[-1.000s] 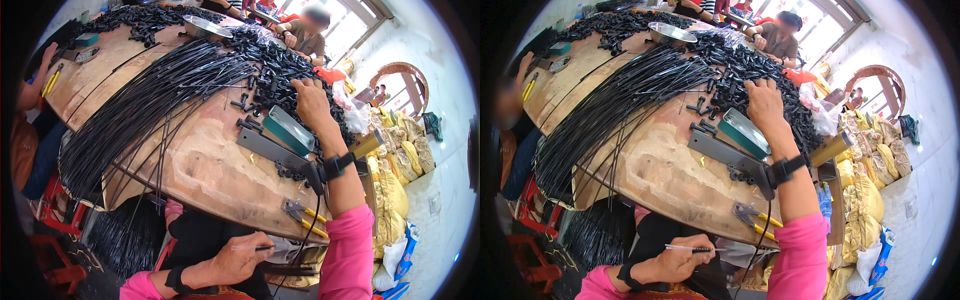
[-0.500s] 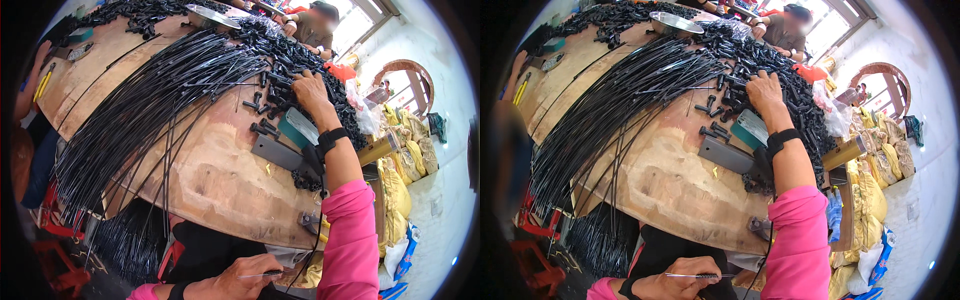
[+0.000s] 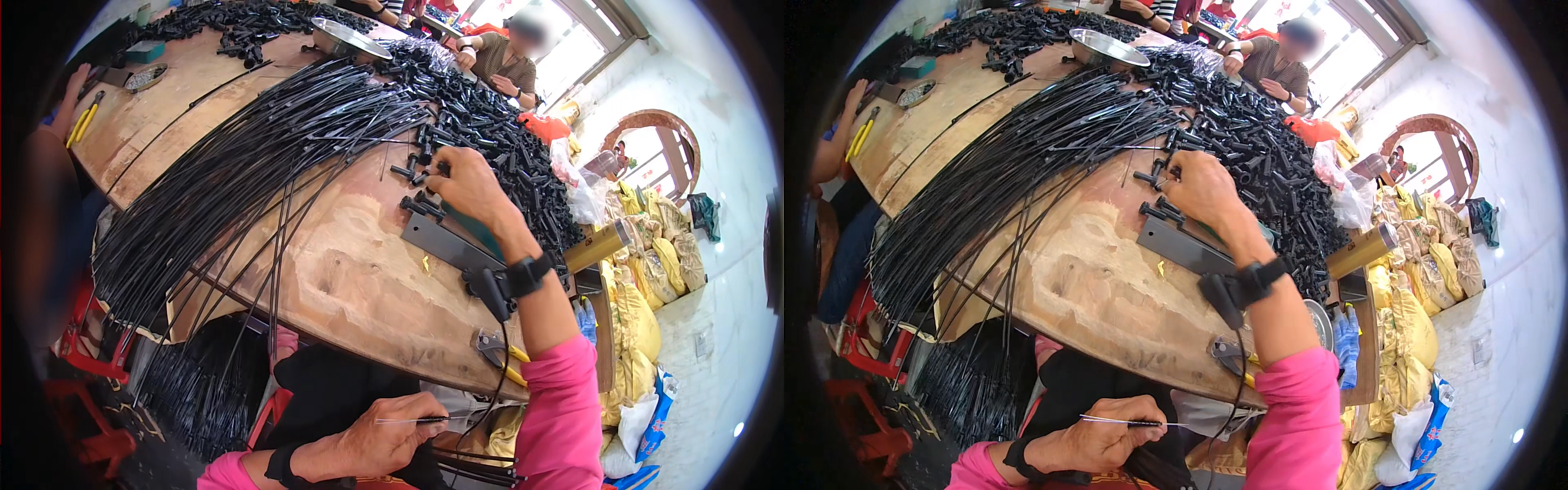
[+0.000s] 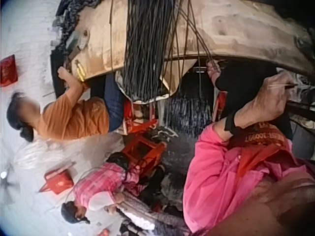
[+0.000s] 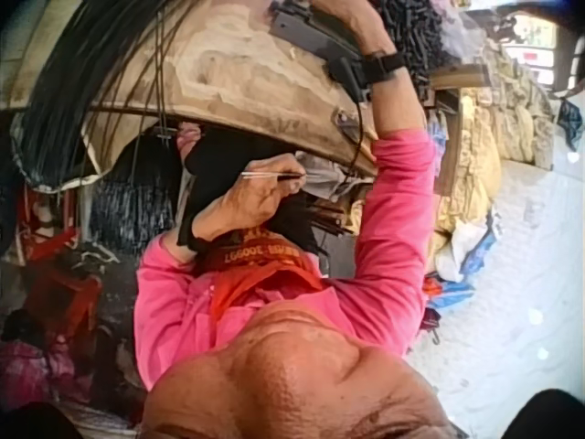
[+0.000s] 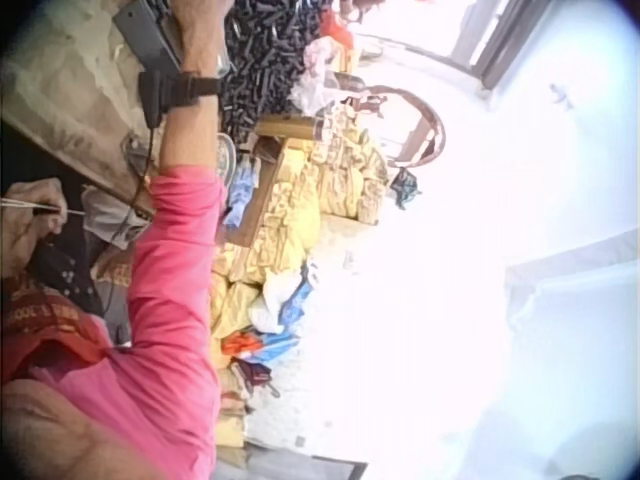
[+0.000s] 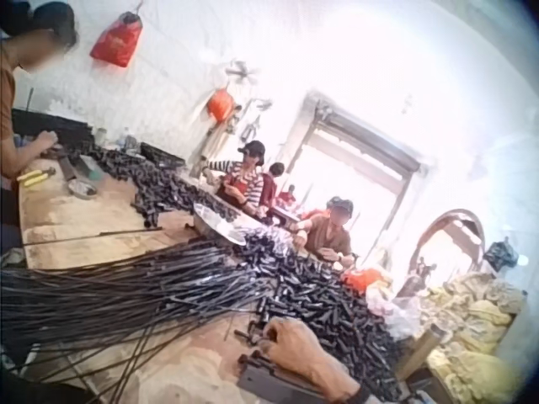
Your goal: Assembling small plastic components onto long black rods using hands and pliers.
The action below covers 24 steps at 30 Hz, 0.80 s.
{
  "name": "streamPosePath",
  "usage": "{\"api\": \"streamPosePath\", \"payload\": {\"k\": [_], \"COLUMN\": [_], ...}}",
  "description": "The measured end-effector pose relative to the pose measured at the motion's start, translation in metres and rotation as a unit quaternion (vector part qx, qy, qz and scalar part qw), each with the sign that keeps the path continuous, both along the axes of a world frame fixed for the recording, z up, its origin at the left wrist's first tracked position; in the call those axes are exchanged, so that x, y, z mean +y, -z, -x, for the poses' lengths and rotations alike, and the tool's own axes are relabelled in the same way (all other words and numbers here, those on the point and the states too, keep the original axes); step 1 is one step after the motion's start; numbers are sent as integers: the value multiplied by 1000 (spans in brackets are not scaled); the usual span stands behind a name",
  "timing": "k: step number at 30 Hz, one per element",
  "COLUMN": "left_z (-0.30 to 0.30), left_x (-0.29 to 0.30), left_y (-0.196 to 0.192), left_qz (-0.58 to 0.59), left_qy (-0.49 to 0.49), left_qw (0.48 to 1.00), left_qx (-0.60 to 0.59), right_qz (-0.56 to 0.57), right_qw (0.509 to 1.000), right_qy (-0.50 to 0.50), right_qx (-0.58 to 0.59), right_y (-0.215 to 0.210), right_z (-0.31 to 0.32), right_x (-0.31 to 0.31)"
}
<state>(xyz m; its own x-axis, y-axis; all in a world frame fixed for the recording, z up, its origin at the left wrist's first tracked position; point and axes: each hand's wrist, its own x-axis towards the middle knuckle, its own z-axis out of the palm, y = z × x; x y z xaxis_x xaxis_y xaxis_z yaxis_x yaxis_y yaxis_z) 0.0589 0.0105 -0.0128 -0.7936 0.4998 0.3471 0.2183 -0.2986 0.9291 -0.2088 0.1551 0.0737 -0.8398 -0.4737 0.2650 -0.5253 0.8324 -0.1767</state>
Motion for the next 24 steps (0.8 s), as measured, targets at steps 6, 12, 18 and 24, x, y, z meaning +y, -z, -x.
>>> {"api": "streamPosePath", "payload": {"k": [6,12,18,24], "left_z": [-6,-6,-2,3], "left_x": [3,-3,-13,-5], "left_y": [-3,-10,-11,-9], "left_qz": [0,54,89,113], "left_qy": [-1,-28,-116,-137], "left_qw": [1000,998,986,984], "left_qx": [10,-7,77,23], "right_qz": [-64,-123,173,472], "right_qw": [996,991,971,805], "right_qy": [55,40,72,73], "right_qx": [22,28,-150,-353], "right_y": [13,14,-43,-31], "right_z": [21,21,-58,-151], "right_x": [-37,-38,-1,56]}}
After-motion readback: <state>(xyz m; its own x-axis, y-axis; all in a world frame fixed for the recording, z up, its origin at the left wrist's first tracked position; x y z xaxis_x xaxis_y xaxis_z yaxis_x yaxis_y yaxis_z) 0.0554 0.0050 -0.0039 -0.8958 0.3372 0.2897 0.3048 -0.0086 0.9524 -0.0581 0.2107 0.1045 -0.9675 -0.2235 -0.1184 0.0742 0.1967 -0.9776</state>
